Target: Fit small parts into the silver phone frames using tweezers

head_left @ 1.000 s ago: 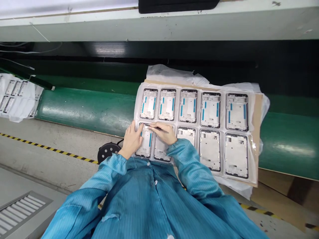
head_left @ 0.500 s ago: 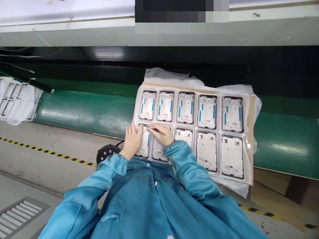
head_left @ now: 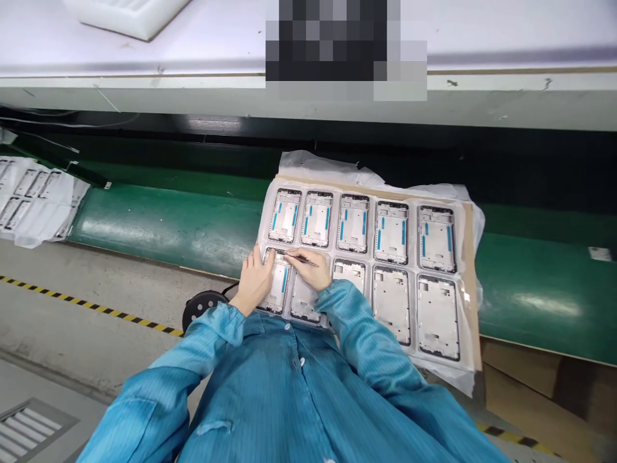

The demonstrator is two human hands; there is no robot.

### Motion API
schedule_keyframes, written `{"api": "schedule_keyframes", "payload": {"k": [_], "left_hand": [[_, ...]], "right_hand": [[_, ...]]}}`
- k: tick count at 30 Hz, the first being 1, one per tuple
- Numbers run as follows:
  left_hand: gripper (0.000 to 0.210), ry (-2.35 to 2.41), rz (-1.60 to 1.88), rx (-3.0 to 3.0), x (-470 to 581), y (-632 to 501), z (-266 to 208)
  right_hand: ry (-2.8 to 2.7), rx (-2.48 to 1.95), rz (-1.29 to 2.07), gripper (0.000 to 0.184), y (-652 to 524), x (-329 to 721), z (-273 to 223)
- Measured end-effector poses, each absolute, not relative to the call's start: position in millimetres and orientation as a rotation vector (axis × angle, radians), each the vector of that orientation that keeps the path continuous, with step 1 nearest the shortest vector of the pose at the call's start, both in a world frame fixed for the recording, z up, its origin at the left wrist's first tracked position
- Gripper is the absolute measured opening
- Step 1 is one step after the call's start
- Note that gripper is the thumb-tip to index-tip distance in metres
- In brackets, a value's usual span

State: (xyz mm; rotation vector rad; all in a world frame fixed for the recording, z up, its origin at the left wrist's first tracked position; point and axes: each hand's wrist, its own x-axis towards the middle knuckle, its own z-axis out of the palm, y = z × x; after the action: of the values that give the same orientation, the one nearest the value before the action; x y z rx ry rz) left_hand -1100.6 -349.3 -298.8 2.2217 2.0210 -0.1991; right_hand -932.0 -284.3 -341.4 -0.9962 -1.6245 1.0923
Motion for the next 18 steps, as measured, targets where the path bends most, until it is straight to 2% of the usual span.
{"api": "schedule_keyframes", "payload": {"k": [10, 18], "left_hand": [[0.053, 2.050, -0.278, 2.234, -1095.5, -348.0, -292.7], [0.055, 2.071, -0.281, 2.189, -1093.3, -345.0, -289.0]], "right_hand": [[-1.601, -1.027, 1.123, 0.025, -288.8, -931.5, -337.0], [-1.326, -1.339, 0.945, 0.033, -283.9, -868.1, -312.7]]}}
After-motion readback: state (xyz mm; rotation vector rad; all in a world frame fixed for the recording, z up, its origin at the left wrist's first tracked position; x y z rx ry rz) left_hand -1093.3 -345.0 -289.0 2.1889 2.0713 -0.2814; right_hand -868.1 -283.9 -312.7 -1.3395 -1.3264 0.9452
